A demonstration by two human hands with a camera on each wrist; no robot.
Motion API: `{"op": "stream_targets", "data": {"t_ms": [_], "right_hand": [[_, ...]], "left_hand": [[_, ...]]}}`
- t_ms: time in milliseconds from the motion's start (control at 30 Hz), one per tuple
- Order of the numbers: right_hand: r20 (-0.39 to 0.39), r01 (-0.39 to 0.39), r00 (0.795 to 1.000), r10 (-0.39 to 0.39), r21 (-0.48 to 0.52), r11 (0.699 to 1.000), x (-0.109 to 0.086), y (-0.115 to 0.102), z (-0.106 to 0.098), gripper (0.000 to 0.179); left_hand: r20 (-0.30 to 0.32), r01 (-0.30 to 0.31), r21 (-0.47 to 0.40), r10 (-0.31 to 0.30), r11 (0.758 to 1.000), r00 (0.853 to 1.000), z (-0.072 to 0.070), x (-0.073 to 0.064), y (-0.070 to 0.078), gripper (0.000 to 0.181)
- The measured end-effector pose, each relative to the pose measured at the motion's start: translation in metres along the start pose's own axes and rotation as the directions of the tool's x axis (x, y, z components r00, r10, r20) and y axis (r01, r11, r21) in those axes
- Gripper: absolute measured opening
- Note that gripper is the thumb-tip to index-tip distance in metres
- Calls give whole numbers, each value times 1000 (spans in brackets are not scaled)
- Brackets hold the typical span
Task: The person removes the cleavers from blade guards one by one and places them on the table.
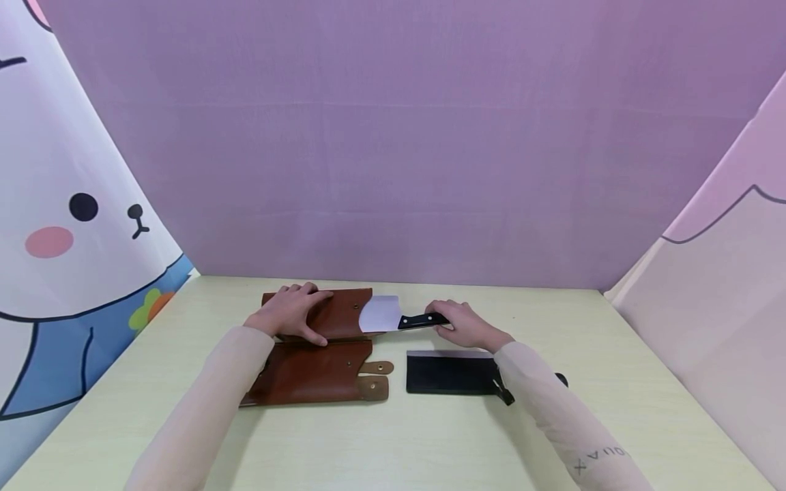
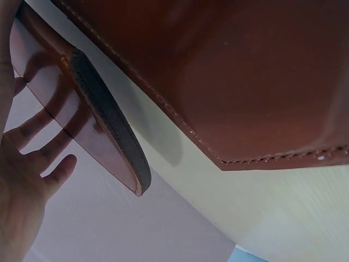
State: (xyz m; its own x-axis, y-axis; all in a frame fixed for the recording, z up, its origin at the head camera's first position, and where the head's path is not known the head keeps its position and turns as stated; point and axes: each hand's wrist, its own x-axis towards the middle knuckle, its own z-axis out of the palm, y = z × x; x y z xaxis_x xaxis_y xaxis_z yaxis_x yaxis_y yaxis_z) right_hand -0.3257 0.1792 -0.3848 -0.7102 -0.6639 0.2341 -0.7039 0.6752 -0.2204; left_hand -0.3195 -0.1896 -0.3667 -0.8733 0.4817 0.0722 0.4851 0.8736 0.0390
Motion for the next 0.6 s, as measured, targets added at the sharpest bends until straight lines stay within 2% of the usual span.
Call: {"op": "stream_targets", "data": {"t_ms": [600], "right_hand": [[-9,-7,1000,7,4,1000,-6,3,-6,27]], "left_hand": [[9,4,-3,-4,1000,1000,-4,-3,3,99]]}}
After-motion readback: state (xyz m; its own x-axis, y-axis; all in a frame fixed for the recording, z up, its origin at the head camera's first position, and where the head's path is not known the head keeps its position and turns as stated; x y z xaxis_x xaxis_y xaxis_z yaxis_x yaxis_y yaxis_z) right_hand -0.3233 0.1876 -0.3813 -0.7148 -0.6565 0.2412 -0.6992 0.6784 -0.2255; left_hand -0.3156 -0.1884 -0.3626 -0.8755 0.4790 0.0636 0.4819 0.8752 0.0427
